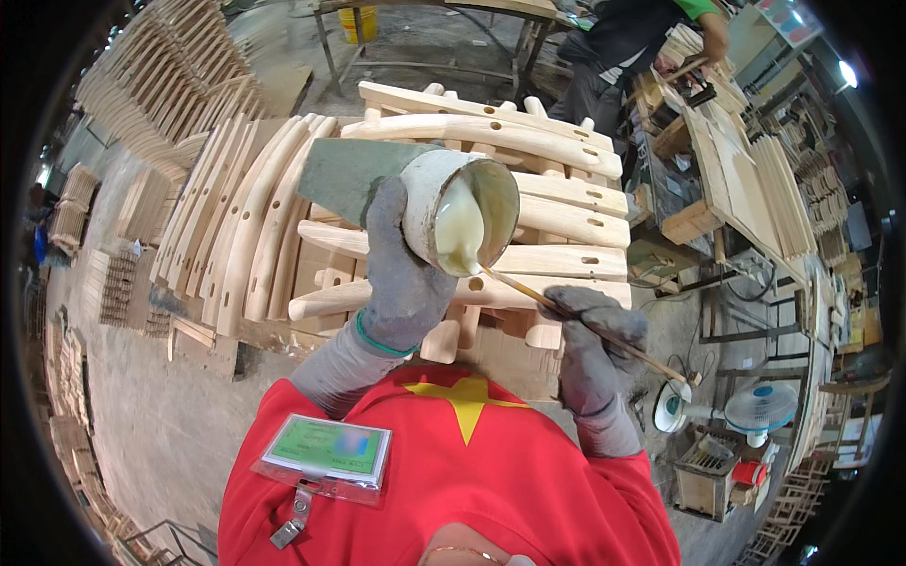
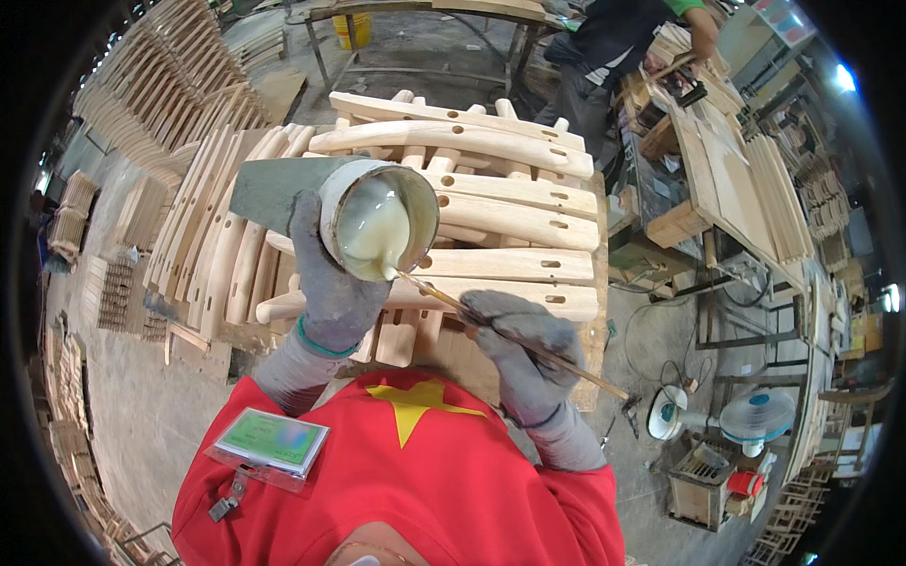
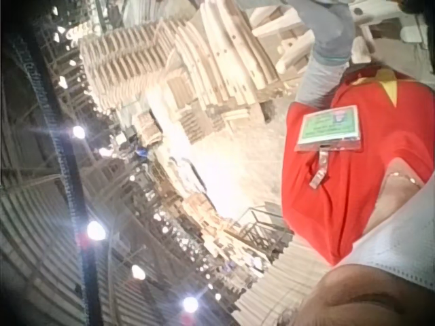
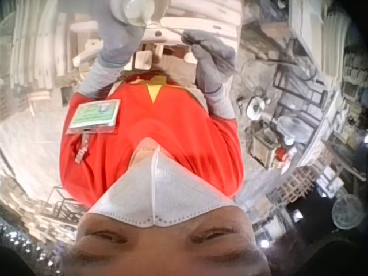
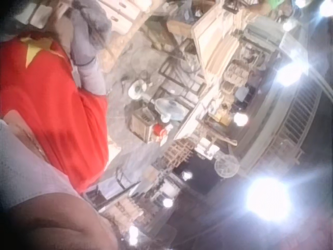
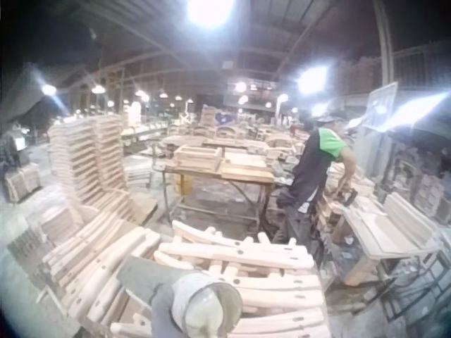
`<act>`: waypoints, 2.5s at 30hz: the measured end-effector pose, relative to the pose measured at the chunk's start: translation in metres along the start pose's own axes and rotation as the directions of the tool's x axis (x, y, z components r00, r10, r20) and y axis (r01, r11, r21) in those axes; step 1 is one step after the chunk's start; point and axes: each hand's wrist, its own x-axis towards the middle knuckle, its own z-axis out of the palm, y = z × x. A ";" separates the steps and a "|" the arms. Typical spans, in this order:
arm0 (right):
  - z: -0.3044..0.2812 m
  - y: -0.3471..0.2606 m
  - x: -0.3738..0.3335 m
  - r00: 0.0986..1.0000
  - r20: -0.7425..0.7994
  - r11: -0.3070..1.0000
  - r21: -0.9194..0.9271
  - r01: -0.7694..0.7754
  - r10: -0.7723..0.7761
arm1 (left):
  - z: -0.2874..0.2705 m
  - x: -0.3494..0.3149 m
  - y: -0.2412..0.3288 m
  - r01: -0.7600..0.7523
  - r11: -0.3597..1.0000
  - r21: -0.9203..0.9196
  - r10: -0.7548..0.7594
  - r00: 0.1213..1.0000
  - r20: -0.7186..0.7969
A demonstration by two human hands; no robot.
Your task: The person applies glue to the holes of stacked wooden chair components using a small brush and a container. They repeatedly dip the brush into the glue and apply it to each hole, then place the treated pieces aside.
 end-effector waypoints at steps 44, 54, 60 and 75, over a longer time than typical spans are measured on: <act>-0.098 0.005 0.069 0.959 -0.182 0.466 -0.844 -0.266 0.218 | -0.027 -0.002 -0.023 0.250 0.964 -0.096 -0.263 0.948 -0.178; -0.090 0.000 0.077 0.941 -0.171 0.428 -0.857 -0.288 0.292 | -0.047 -0.006 -0.034 0.076 0.941 0.330 -0.064 0.997 -0.047; -0.095 -0.005 0.076 0.907 -0.296 0.475 -0.779 -0.410 0.298 | -0.038 -0.009 -0.033 -0.224 0.693 0.685 0.168 0.974 0.149; 0.003 -0.029 0.019 0.958 -0.004 0.948 -0.139 -0.286 0.288 | -0.024 -0.014 -0.005 -0.398 0.661 0.636 0.208 0.911 0.355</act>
